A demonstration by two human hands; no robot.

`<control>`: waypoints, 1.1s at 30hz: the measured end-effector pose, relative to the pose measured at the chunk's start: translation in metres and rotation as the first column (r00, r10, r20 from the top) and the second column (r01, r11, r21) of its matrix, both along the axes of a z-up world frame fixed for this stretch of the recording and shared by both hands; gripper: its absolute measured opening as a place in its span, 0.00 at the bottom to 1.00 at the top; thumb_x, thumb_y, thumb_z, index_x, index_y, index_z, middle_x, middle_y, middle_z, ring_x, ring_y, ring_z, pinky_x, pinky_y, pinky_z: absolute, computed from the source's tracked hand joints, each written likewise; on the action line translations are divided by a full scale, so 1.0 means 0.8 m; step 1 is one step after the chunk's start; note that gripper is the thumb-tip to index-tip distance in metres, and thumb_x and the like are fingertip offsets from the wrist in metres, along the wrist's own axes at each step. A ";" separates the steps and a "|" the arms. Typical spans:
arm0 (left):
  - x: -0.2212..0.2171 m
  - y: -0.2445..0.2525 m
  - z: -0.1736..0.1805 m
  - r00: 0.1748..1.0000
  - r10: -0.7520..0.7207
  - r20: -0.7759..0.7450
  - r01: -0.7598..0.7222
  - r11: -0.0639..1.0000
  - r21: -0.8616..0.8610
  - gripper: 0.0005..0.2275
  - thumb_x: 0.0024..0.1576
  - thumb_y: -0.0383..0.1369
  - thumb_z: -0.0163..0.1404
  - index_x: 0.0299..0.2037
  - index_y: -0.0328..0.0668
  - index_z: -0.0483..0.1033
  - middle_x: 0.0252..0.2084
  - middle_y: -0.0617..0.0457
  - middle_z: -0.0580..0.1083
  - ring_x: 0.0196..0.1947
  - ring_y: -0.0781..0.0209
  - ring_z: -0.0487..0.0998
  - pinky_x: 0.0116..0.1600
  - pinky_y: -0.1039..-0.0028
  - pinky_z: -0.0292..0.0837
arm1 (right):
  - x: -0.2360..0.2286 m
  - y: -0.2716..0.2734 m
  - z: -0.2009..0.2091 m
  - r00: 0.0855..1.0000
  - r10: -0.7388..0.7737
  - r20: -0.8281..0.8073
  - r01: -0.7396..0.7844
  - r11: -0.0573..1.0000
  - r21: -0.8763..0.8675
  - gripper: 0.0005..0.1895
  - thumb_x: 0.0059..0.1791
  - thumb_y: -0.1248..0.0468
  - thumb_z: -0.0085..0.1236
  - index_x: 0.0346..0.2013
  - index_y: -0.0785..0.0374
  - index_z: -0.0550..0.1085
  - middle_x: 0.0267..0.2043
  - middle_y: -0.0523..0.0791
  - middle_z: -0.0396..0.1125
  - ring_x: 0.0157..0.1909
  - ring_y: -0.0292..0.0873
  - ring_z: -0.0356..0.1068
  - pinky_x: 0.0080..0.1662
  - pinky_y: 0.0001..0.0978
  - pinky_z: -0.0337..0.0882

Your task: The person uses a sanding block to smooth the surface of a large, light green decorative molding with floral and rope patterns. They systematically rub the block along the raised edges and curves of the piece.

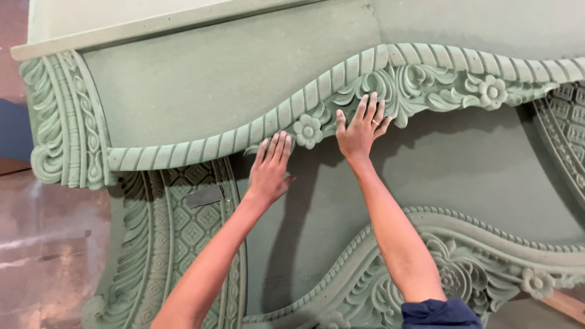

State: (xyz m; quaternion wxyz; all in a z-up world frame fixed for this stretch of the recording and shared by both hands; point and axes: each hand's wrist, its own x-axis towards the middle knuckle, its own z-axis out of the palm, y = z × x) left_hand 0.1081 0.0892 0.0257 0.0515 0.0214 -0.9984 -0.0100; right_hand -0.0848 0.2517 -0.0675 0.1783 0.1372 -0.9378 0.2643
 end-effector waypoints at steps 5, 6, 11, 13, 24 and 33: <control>-0.005 0.013 -0.029 0.987 0.130 -0.099 -0.122 0.989 0.086 0.43 0.48 0.40 0.61 0.72 0.27 0.53 0.75 0.37 0.56 0.76 0.47 0.52 0.78 0.54 0.39 | 0.011 -0.010 -0.003 1.000 -0.002 -0.006 0.002 1.000 0.013 0.42 0.56 0.43 0.55 0.74 0.67 0.58 0.80 0.52 0.44 0.81 0.58 0.37 0.73 0.69 0.32; -0.003 0.006 -0.033 0.983 0.147 -0.112 -0.140 0.988 0.064 0.41 0.50 0.39 0.59 0.72 0.26 0.54 0.75 0.36 0.56 0.77 0.46 0.52 0.78 0.55 0.39 | 0.014 -0.015 0.000 1.000 0.025 0.008 -0.025 1.000 0.012 0.42 0.56 0.43 0.55 0.74 0.68 0.58 0.80 0.53 0.44 0.80 0.59 0.37 0.72 0.69 0.32; 0.008 -0.014 -0.056 0.983 -0.001 -0.184 -0.032 0.984 -0.174 0.29 0.55 0.27 0.47 0.71 0.34 0.60 0.73 0.45 0.63 0.75 0.53 0.59 0.78 0.55 0.44 | 0.000 0.003 0.008 1.000 0.026 0.008 -0.026 0.999 0.018 0.42 0.56 0.43 0.54 0.74 0.69 0.57 0.80 0.53 0.43 0.81 0.59 0.36 0.72 0.69 0.31; -0.004 -0.019 -0.050 0.974 0.014 -0.227 -0.042 0.992 -0.122 0.28 0.57 0.26 0.45 0.71 0.32 0.61 0.72 0.44 0.64 0.75 0.52 0.60 0.79 0.58 0.45 | -0.011 -0.005 0.018 0.999 0.003 0.032 -0.003 1.000 0.018 0.43 0.53 0.43 0.54 0.73 0.67 0.57 0.79 0.53 0.43 0.79 0.59 0.36 0.70 0.69 0.30; 0.028 -0.030 -0.042 0.979 0.036 -0.202 -0.030 0.999 0.032 0.34 0.50 0.23 0.47 0.72 0.31 0.57 0.74 0.41 0.59 0.75 0.49 0.57 0.76 0.57 0.46 | -0.008 0.003 0.006 0.997 0.044 0.068 -0.046 0.999 0.027 0.44 0.55 0.43 0.52 0.76 0.67 0.52 0.81 0.53 0.39 0.81 0.58 0.33 0.72 0.67 0.28; 0.053 -0.034 -0.053 0.944 0.034 -0.329 0.003 0.994 0.111 0.23 0.58 0.21 0.43 0.66 0.31 0.65 0.71 0.39 0.65 0.73 0.46 0.64 0.76 0.61 0.56 | 0.013 -0.040 0.037 0.927 -0.051 0.371 0.052 0.999 0.008 0.44 0.55 0.44 0.49 0.77 0.66 0.48 0.83 0.47 0.30 0.82 0.57 0.24 0.67 0.79 0.39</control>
